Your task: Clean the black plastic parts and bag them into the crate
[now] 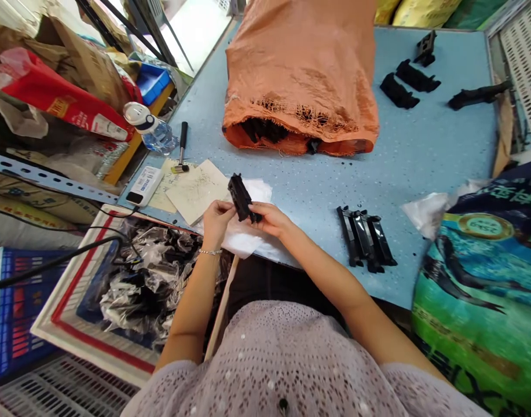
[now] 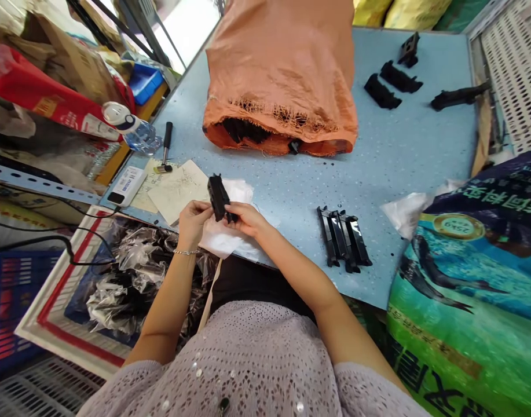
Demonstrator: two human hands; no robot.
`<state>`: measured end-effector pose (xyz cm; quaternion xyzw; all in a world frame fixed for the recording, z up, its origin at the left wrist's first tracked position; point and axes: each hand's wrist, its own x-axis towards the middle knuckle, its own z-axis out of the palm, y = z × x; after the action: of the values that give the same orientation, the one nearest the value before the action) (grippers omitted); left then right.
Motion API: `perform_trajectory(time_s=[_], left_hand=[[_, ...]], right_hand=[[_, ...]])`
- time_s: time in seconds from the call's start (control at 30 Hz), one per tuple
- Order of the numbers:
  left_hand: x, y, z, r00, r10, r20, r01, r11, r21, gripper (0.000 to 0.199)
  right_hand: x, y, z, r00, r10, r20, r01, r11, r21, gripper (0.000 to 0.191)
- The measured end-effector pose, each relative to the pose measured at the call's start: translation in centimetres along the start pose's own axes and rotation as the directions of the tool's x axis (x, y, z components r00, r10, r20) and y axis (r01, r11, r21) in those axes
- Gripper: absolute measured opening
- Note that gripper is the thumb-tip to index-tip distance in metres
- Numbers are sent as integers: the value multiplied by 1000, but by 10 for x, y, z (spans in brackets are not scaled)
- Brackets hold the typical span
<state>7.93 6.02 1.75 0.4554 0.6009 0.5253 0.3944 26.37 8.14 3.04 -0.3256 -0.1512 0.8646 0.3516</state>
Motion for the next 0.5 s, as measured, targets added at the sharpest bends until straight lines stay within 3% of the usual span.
perform_trajectory(time_s=[0.07, 0.13, 0.23, 0.33, 0.4, 0.5], left_hand=[[-2, 7, -10, 986, 165, 5, -161, 955, 251, 4], [-2, 13, -18, 951, 280, 134, -307, 783, 542, 17], [0, 17, -21, 910, 253, 329, -415, 536, 735, 38], [0, 19, -15, 886, 241, 396, -463, 520, 718, 43], [-4, 20, -12, 883, 257, 393, -468, 542, 698, 41], [-11, 21, -12, 908, 189, 375, -418, 483, 769, 37]], right_hand=[[7, 5, -6, 997, -25, -74, 27, 999, 18, 19], [5, 9, -16, 992, -65, -107, 63, 998, -18, 19], [-6, 15, -31, 969, -195, -149, 159, 961, -227, 21], [-18, 16, -43, 891, -431, -147, 281, 775, -567, 33], [-23, 14, -48, 857, -507, -94, 298, 635, -713, 38], [-28, 11, -51, 868, -488, -91, 279, 631, -724, 37]])
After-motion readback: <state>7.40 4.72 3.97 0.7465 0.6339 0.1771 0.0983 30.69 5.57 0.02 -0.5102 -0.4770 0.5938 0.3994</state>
